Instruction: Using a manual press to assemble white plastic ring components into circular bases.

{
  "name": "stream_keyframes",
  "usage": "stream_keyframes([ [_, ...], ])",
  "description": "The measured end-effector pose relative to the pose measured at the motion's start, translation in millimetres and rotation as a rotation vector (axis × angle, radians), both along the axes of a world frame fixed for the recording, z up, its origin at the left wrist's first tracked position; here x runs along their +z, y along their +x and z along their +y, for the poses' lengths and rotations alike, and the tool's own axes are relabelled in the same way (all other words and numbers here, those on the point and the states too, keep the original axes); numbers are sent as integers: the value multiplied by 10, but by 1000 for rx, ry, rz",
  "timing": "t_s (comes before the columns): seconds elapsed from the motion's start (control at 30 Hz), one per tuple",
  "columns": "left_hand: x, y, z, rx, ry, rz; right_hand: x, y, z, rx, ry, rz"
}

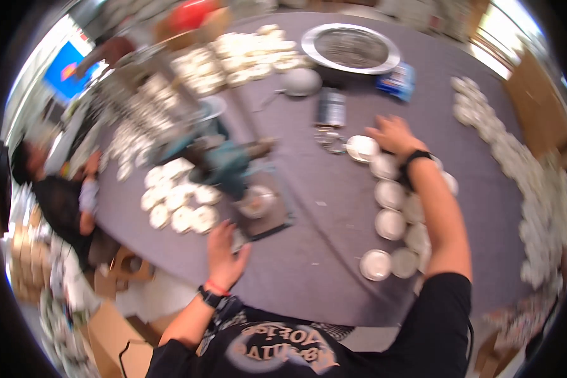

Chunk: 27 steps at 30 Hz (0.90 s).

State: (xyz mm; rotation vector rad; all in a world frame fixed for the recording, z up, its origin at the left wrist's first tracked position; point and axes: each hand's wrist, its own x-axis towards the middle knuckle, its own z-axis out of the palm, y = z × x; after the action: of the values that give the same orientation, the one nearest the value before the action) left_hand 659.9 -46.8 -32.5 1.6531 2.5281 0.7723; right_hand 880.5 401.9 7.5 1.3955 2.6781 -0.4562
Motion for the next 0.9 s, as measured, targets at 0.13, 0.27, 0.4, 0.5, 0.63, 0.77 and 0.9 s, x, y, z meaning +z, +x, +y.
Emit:
stream_keyframes([
  [0.13, 36, -19, 26, -41, 72, -11, -380, 327, 160, 513, 207, -92],
  [0.27, 47, -70, -76, -1, 87, -27, -173, -82, -547, 314, 27, 27],
  [0.4, 15, -140, -86, -66, 99, -31, 77, -70, -1148, 261, -25, 49],
  [0.5, 24, -241, -115, -141, 88, -5, 326, -38, -1599, 315, 17, -98],
  [0.63, 72, -457, -154, -169, 96, -97, 441, 385, -2068, 253, 151, 177],
  [0.77, 114, -598, -48, -254, 96, -136, 449, 814, -2754, 16, 190, 250],
  [0.9, 276, -749, 68, -324, 115, 72, 329, 736, -3307, -23, 206, 261],
])
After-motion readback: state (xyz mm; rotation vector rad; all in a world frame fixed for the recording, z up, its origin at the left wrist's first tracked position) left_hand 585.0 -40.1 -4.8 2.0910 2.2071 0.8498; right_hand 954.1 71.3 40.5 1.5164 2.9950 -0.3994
